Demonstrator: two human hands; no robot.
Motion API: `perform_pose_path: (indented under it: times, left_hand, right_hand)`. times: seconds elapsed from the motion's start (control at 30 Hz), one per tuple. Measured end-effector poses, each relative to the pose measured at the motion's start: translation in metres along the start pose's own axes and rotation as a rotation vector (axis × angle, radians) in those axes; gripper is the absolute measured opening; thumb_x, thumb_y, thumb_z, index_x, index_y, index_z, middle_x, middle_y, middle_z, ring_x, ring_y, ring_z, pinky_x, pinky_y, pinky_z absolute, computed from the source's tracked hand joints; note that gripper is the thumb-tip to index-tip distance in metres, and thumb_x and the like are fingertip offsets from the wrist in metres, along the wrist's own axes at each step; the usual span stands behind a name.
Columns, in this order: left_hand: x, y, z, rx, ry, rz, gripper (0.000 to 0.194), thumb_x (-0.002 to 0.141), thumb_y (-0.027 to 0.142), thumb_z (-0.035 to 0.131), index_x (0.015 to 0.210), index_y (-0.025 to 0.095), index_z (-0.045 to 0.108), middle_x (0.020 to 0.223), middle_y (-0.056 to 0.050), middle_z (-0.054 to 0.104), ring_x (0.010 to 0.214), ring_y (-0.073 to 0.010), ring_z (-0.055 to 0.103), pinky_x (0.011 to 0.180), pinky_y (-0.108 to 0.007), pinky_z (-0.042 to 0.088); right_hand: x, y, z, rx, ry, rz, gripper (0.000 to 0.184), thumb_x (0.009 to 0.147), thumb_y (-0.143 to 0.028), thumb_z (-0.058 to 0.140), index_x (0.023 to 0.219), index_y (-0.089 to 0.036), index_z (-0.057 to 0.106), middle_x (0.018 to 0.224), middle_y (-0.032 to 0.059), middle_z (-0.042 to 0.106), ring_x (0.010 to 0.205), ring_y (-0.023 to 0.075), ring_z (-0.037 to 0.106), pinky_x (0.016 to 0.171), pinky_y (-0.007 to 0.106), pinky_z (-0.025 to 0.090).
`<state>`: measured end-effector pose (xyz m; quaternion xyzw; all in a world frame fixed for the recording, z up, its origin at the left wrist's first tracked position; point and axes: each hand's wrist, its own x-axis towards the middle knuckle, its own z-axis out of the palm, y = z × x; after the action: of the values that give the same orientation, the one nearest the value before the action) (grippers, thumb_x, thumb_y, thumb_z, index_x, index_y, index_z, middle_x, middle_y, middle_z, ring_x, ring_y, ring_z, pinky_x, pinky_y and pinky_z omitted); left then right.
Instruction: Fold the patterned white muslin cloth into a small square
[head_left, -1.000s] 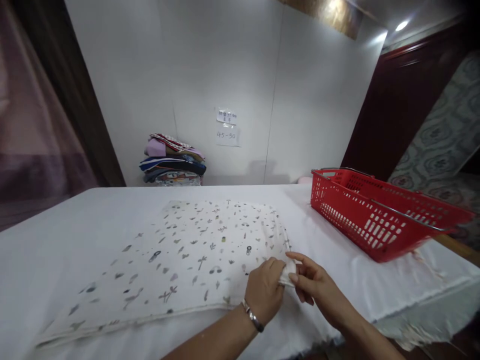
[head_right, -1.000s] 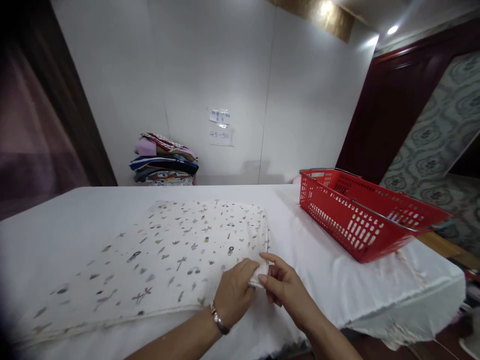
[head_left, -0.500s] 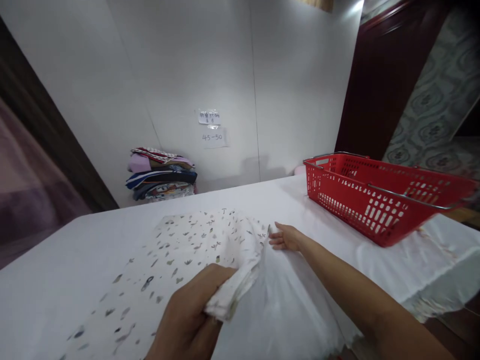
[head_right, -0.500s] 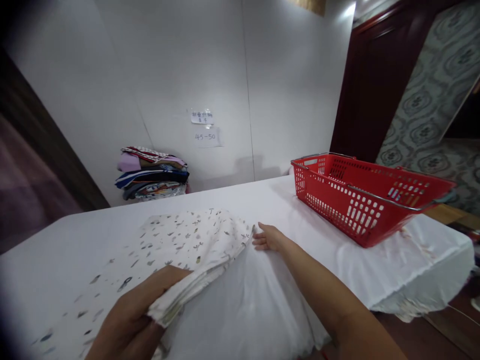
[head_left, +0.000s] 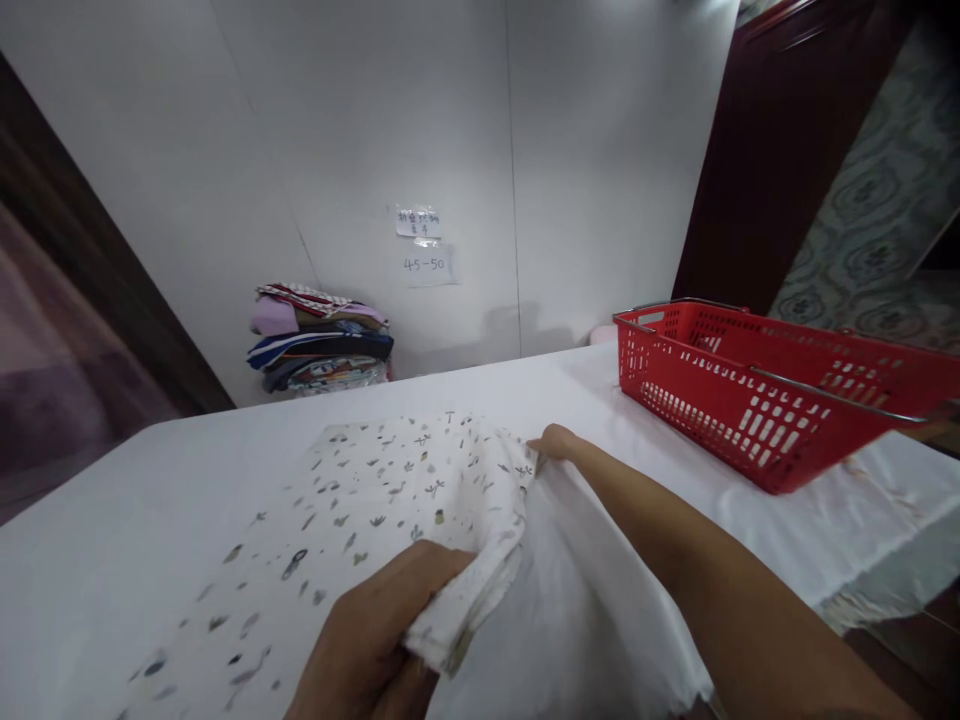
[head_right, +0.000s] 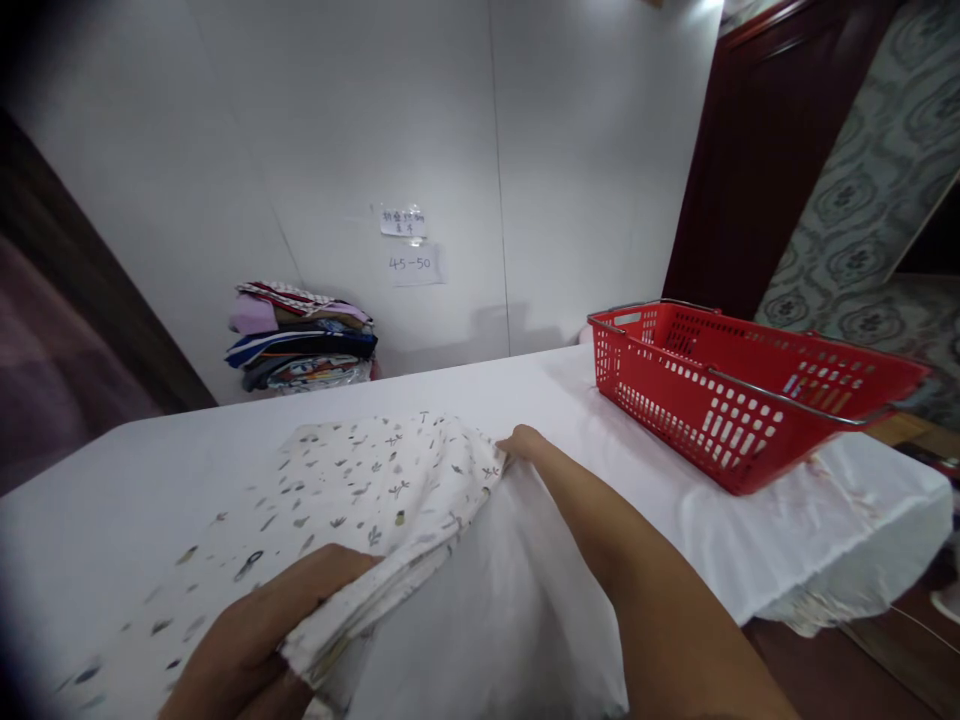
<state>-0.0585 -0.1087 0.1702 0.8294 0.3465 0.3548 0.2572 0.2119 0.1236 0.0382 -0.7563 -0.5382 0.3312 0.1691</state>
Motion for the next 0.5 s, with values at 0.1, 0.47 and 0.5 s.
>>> perform_pose_path:
  times: [0.1, 0.47, 0.5]
  left_hand:
    - [-0.002, -0.003, -0.002, -0.01, -0.029, -0.016, 0.025, 0.082, 0.027, 0.049, 0.104, 0.031, 0.061, 0.083, 0.001, 0.066, 0.067, -0.0117, 0.06, 0.057, -0.018, 0.05]
    - [-0.019, -0.012, -0.06, 0.07, 0.205, -0.046, 0.022, 0.083, 0.033, 0.052, 0.098, 0.024, 0.064, 0.09, -0.003, 0.067, 0.076, -0.0146, 0.062, 0.064, -0.021, 0.051]
    - [-0.023, -0.012, -0.073, 0.084, 0.286, -0.075, 0.023, 0.081, 0.034, 0.054, 0.099, 0.024, 0.064, 0.092, -0.003, 0.067, 0.078, -0.0154, 0.062, 0.066, -0.022, 0.052]
  right_hand:
    - [0.0, -0.011, 0.007, 0.002, -0.026, 0.01, 0.018, 0.061, -0.026, 0.072, 0.068, -0.011, 0.064, 0.053, 0.0055, 0.059, 0.076, 0.024, 0.062, 0.063, 0.025, 0.043]
    - [-0.034, -0.007, -0.032, 0.426, -0.136, -0.163, 0.006, 0.074, -0.02, 0.055, 0.076, -0.015, 0.053, 0.061, 0.0012, 0.057, 0.056, 0.0108, 0.055, 0.054, 0.022, 0.046]
    - [-0.043, -0.008, -0.045, 0.468, -0.128, -0.201, 0.009, 0.075, -0.022, 0.055, 0.081, -0.016, 0.054, 0.064, 0.0007, 0.057, 0.057, 0.0104, 0.054, 0.053, 0.02, 0.045]
